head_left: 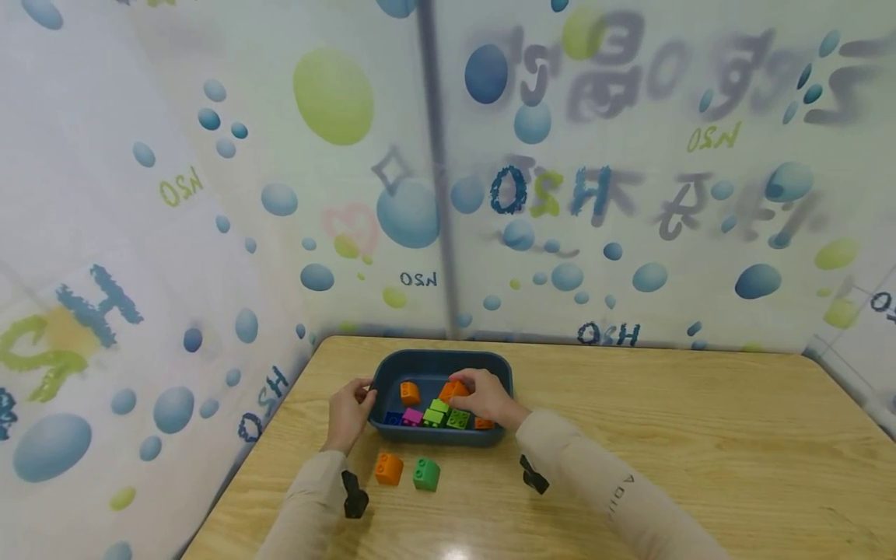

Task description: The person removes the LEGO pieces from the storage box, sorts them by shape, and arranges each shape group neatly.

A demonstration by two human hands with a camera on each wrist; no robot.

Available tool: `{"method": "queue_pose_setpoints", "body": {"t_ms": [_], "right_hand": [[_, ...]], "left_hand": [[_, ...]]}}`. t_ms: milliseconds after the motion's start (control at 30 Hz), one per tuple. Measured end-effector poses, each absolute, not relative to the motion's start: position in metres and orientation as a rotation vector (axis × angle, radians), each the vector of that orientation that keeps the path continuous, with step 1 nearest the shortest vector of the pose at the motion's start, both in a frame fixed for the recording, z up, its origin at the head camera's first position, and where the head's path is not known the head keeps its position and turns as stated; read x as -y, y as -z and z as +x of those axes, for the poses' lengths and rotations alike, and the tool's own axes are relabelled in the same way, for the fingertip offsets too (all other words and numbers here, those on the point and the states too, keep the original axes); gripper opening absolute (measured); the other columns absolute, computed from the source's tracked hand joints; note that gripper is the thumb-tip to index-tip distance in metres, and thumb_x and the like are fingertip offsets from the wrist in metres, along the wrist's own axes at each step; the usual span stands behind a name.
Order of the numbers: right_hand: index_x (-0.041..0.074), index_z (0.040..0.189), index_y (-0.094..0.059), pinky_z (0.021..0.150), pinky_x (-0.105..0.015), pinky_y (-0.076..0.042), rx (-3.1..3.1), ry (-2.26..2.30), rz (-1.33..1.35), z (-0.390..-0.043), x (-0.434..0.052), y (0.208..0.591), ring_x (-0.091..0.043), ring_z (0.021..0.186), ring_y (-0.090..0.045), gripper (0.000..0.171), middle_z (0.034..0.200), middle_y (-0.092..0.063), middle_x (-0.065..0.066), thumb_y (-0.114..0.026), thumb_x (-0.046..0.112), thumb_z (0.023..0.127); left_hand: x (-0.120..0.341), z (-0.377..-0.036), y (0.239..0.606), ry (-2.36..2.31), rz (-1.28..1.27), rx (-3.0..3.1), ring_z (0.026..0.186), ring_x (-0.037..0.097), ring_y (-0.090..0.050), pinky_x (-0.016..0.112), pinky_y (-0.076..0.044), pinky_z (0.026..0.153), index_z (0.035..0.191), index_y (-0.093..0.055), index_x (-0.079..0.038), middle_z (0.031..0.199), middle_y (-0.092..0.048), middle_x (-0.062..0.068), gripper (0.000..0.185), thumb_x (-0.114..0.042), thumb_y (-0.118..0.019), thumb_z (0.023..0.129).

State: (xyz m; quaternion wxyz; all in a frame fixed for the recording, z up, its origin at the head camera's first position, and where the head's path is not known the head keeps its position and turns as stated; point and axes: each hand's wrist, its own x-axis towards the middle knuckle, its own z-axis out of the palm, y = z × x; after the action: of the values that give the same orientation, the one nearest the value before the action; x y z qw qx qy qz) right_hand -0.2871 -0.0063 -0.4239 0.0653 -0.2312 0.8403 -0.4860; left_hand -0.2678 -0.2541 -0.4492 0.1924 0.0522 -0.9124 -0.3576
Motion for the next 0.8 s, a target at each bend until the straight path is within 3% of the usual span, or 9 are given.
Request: {"method": "queue_pose_setpoints", "body": {"t_ms": [300, 800], "right_hand": [[-0.002, 0.111, -0.056, 0.081, -0.034, -0.045, -2.455, 1.570, -0.777, -0.273, -0.003, 0.423, -0.025, 0.093, -0.055, 0.036, 0.108, -0.057, -0.014, -0.066, 0.007, 0.077], [-0.008, 0.113, -0.054, 0.076, -0.028, -0.048, -2.245, 1.655, -0.888, -0.251, -0.020, 0.413, -0.028, 0.094, -0.056, 0.038, 0.109, -0.056, -0.020, -0.064, 0.006, 0.079]], "left_hand": [[0.253, -0.266, 0.449, 0.992, 0.128, 2.546, 0.064, 0.019, -0.053, 0.029, -0.044, 0.055, 0.100, -0.062, 0.003, 0.072, -0.059, 0.010, 0.020, -0.003, -0.061, 0.081], [0.254, -0.266, 0.450, 0.960, 0.086, 2.503, 0.061, 0.018, -0.052, 0.029, -0.044, 0.055, 0.096, -0.064, 0.003, 0.070, -0.059, 0.008, 0.018, -0.003, -0.063, 0.080]]}}
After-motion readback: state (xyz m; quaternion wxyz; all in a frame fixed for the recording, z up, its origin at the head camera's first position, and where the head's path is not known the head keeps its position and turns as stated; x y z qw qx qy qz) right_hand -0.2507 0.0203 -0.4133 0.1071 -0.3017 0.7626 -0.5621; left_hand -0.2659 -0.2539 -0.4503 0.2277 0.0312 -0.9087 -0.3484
